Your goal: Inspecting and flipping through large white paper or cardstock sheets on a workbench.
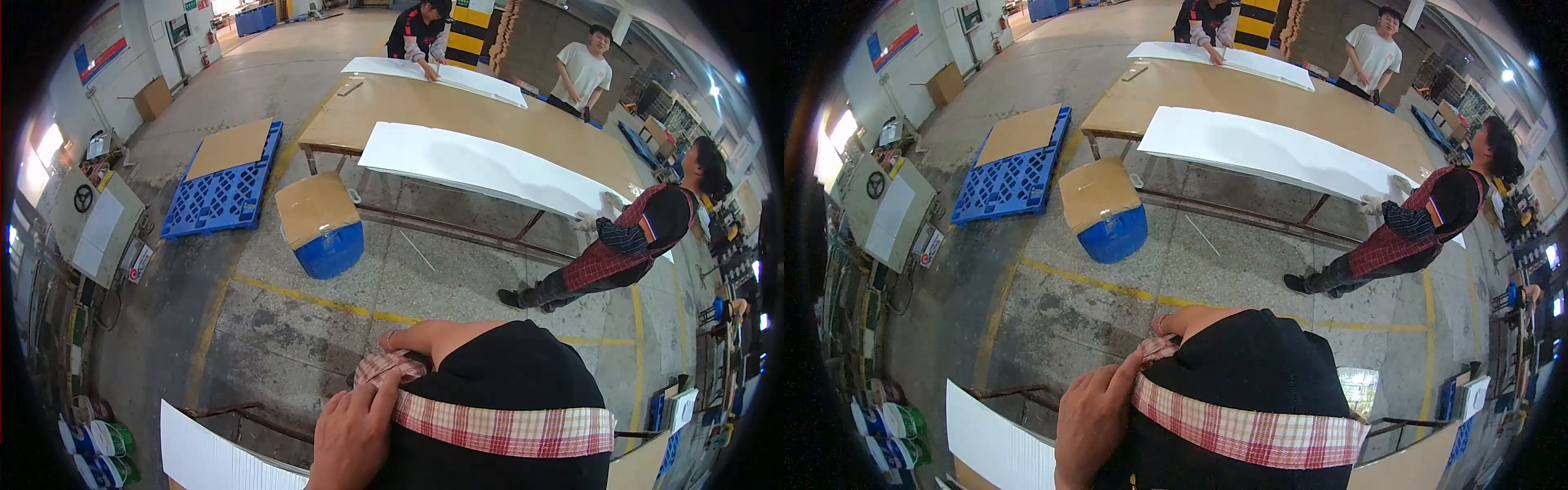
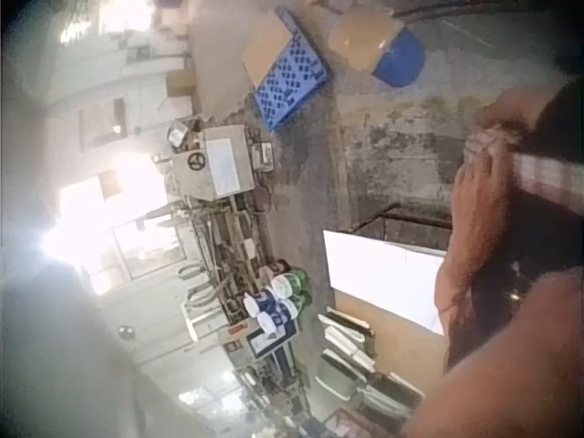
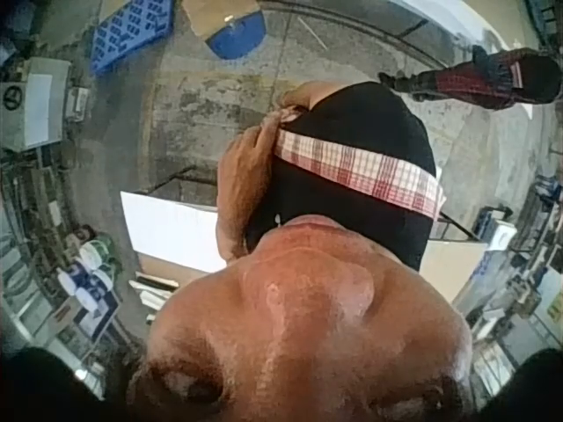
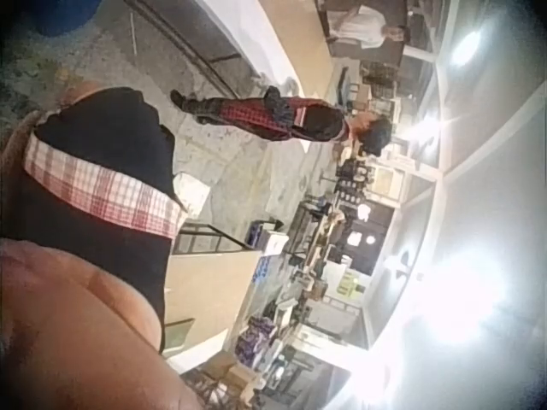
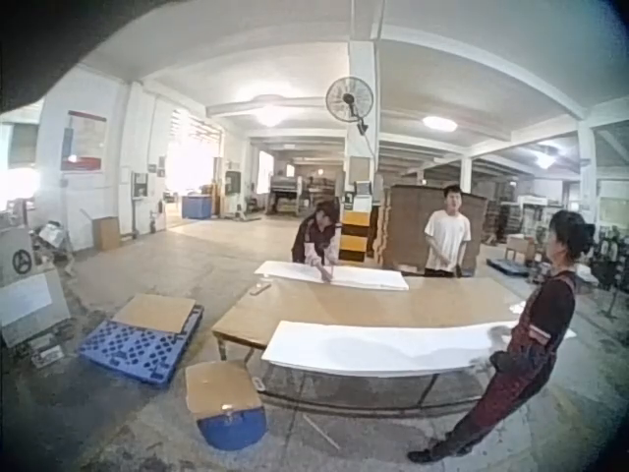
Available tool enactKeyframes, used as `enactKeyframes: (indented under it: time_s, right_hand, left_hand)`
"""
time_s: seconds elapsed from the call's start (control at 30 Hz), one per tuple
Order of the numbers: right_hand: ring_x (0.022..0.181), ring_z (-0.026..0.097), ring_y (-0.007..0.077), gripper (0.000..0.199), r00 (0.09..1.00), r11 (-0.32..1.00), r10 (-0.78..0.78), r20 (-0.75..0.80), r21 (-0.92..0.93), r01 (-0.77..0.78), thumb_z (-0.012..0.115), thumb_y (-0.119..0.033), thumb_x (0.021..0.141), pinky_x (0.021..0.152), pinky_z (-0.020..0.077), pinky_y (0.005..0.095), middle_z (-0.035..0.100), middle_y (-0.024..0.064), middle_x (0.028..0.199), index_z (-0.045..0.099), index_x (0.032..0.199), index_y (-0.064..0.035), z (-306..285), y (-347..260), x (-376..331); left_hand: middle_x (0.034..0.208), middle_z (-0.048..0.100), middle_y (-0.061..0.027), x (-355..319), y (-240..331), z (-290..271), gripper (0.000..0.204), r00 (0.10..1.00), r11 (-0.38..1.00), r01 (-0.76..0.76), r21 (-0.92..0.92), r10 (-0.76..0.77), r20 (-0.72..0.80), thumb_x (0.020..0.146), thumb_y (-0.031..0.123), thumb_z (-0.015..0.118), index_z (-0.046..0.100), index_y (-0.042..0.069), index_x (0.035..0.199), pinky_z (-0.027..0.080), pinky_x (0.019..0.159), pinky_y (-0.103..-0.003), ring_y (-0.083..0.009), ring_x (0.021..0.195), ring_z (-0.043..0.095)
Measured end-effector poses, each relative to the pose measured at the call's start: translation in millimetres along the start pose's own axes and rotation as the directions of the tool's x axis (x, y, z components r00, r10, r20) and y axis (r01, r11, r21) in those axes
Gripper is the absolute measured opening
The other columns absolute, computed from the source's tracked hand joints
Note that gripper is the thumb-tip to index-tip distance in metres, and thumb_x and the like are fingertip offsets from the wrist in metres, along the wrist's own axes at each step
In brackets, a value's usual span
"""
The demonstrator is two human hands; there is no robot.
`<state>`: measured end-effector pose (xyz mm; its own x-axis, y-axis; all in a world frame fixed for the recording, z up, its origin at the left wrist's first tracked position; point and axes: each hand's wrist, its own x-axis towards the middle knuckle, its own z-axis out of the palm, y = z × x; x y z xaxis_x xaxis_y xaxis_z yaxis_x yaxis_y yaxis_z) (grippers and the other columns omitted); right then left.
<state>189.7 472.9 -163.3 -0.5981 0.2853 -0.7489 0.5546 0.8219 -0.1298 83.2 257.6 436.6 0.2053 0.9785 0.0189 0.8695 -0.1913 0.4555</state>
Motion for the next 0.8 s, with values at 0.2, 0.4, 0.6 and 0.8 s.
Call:
enactKeyframes:
  time_s: [0.2,0.4,0.6,0.8]
  right_hand:
    - [0.094,0.061,0.0356,0.034,0.999,0.999,-0.031,-0.034,-0.020,0.030,0.060,-0.028,0.071,0.080,0.0493,0.0436,0.065,0.0188,0.098,0.069,0.096,-0.0058,-1,-2,0]
    - [0.090,0.064,0.0325,0.030,1.000,1.000,-0.006,-0.016,0.026,0.006,0.061,-0.026,0.071,0.078,0.0498,0.0427,0.066,0.0190,0.095,0.071,0.091,-0.0066,-2,3,-4]
    - [0.087,0.063,0.0324,0.031,0.993,0.987,-0.115,-0.029,0.106,0.118,0.055,-0.029,0.076,0.077,0.0476,0.0424,0.065,0.0190,0.093,0.068,0.094,-0.0067,-12,31,-33]
    - [0.095,0.061,0.0328,0.036,0.990,0.991,-0.121,0.071,0.067,0.116,0.056,-0.035,0.080,0.083,0.0471,0.0403,0.065,0.0162,0.101,0.067,0.102,-0.0084,-64,30,-53]
  left_hand:
    - [0.094,0.061,-0.0113,0,-2,-2,0.042,1.000,0.999,0.010,-0.035,-0.010,-0.006,0.080,0.004,0.051,0.052,0.006,0.121,0.047,0.077,-0.037,-0.0268,0.086,0.060]
    - [0.095,0.060,-0.0112,-4,-17,-1,0.041,0.989,0.988,-0.061,-0.140,0.041,-0.139,0.078,0.005,0.054,0.053,0.006,0.119,0.047,0.077,-0.038,-0.0290,0.087,0.059]
    - [0.119,0.051,-0.0165,-75,-90,50,0.047,0.851,0.928,0.268,-0.258,-0.354,-0.388,0.077,0.017,0.067,0.052,0.010,0.121,0.046,0.088,-0.039,-0.0346,0.107,0.053]
    - [0.127,0.047,-0.0223,-234,-122,155,0.062,0.045,0.047,0.998,-0.038,-0.998,-0.051,0.078,0.040,0.066,0.046,0.009,0.127,0.040,0.094,-0.044,-0.0380,0.114,0.047]
